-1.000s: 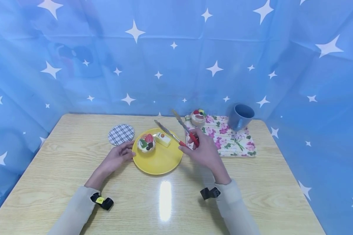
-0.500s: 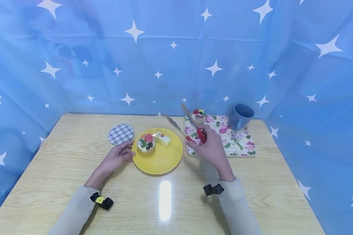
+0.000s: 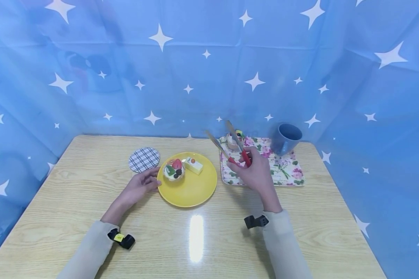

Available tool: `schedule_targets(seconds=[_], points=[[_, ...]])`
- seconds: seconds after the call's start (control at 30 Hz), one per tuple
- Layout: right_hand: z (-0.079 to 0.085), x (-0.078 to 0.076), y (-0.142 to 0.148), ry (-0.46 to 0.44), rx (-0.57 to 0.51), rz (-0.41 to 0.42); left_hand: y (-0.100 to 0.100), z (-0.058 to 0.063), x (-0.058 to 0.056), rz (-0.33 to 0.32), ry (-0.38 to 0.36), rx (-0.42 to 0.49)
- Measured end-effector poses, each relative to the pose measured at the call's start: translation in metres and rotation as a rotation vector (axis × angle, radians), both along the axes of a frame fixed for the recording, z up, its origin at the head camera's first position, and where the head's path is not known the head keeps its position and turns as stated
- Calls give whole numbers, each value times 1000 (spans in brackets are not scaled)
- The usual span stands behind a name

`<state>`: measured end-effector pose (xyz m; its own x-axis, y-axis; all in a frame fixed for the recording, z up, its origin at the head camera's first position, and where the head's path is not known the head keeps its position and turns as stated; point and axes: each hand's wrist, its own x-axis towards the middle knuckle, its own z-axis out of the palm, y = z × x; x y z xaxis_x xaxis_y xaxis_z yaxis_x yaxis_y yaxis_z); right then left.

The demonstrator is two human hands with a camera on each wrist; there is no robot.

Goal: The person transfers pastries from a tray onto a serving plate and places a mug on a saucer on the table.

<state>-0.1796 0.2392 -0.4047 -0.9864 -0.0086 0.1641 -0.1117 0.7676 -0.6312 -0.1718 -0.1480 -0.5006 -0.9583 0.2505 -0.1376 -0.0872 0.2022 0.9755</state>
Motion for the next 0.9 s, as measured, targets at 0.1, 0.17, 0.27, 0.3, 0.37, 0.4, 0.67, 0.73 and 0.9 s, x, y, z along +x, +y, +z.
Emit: schedule_targets(seconds=[0.1,0.17,0.27,0.3,0.37,0.4,0.67,0.73,0.9], points=[[-1,-2,4,-3,-4,-14,0,0,0,0,0,3],[-2,-3,6,-5,-8,-27,0,0,0,-1,1,2],[-4,-5,9,-6,-13,-42,0,-1,-1,0,2,1],[-4,-6,10,-7,-15,-47,0,-1,-1,0,4,-1],[-5,-7,12,-11,-19,-57,0,-2,-1,0,5,-2],[-5,-8,12,-12,-20,-61,0,-2,-1,1,6,-2],[-8,-12,17,-3,12,-93,0,-1,-1,6,5,-8],[-10,-14,18,-3,17,-99,0,-1,-1,7,5,-9],[-12,-16,22,-34,27,-117,1,-1,-1,5,2,-11]])
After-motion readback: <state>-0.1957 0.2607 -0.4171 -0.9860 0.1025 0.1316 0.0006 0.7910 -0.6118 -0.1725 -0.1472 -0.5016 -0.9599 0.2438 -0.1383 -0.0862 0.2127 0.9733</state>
